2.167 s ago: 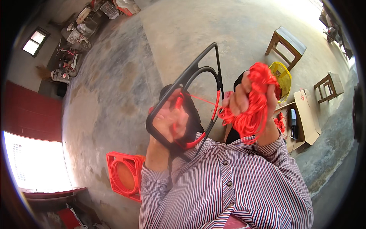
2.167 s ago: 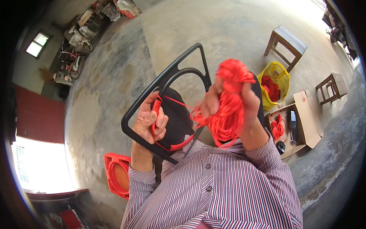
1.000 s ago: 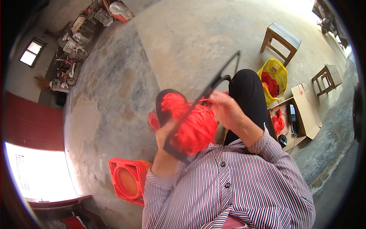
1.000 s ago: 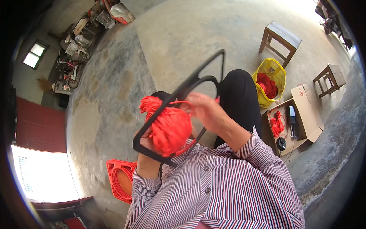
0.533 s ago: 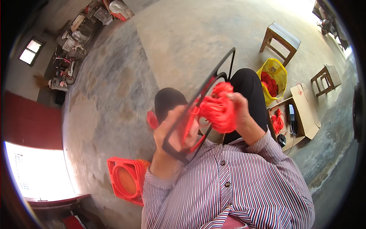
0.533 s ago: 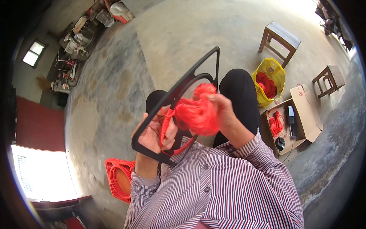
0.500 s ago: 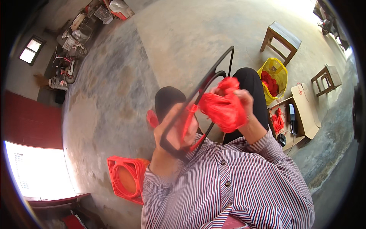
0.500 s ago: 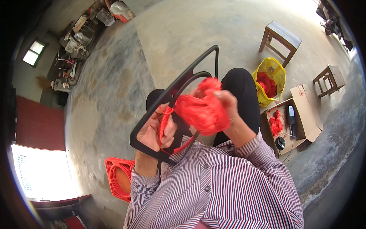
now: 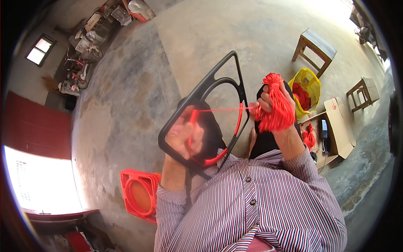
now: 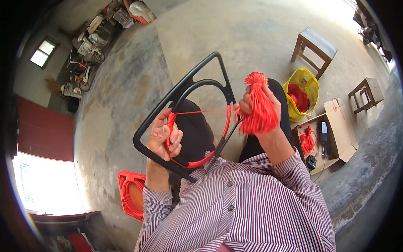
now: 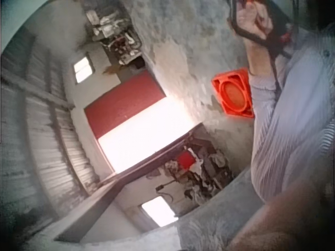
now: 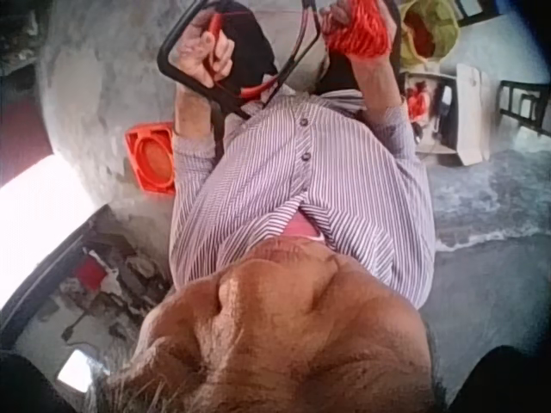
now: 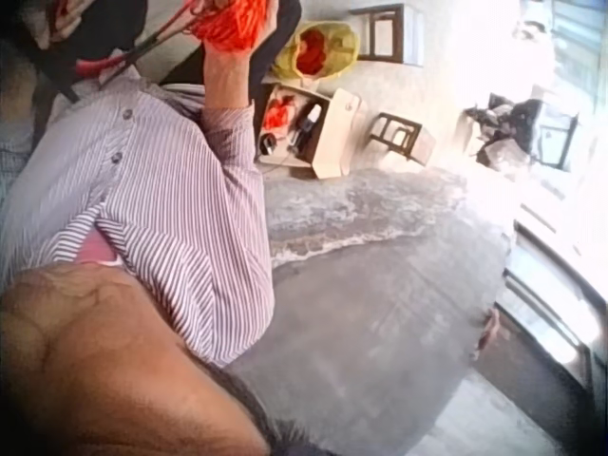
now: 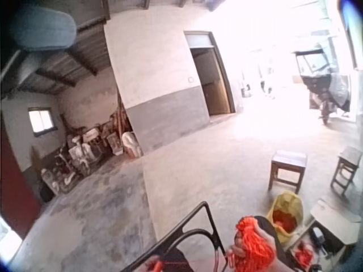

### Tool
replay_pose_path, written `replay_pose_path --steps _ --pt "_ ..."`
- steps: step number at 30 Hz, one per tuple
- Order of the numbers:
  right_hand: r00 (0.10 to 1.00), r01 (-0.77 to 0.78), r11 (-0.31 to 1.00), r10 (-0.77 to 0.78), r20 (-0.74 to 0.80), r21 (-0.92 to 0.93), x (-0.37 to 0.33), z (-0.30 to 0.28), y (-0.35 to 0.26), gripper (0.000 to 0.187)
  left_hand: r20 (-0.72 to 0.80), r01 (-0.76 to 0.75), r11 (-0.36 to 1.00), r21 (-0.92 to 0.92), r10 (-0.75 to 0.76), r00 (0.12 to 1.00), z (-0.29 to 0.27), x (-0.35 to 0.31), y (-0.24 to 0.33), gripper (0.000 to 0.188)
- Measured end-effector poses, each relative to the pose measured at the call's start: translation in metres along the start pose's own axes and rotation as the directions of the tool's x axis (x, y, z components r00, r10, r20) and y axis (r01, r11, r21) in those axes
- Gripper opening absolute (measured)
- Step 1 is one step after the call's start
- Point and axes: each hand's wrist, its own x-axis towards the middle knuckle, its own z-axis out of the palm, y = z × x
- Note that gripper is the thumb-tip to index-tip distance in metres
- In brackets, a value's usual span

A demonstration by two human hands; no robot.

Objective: The person winds red thread around a black plastic circular frame by hand.

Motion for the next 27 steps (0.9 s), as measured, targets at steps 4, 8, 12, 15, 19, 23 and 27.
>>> replay_pose_path --steps 4,8,12,15,19,23,27 --pt "0.861 -0.069 0.948 -0.1 -0.498 -0.31 0.005 0.046 0.026 0.037 0.019 0.02 1.0 0.011 -0.02 1.0 -0.006 0.003 -0.003 0.05" --pt "0.956 -0.229 0.595 0.288 -0.062 -0.771 0.0 0.079 0.037 0.036 0.158 0.091 0.99 -0.106 -0.074 0.985 0.002 0.009 -0.007 0.067" --pt "0.983 -0.183 0.084 0.035 -0.18 -0.98 0.019 0.1 0.055 0.031 -0.174 -0.018 1.0 -0.018 0.014 0.985 0.044 0.002 -0.019 0.083" --pt "0.992 -0.056 -0.071 -0.113 -0.048 -0.996 0.023 0.093 0.066 0.023 -0.157 0.089 0.987 0.133 -0.068 0.985 0.046 0.01 -0.015 0.082" --pt "0.963 -0.261 0.716 0.148 -0.225 -0.647 0.016 0.043 0.048 0.024 -0.237 0.171 0.978 0.118 -0.139 0.962 0.041 0.001 -0.014 0.078" --pt "0.903 -0.428 0.822 0.367 -0.225 -0.377 0.014 0.014 0.058 0.044 0.007 0.196 0.968 -0.159 -0.197 0.98 0.065 0.005 -0.013 0.077" --pt "0.824 -0.54 0.785 0.567 0.0 -0.304 0.023 0.051 0.057 0.055 0.016 0.293 0.952 -0.093 -0.293 0.956 0.074 -0.005 -0.02 0.079"
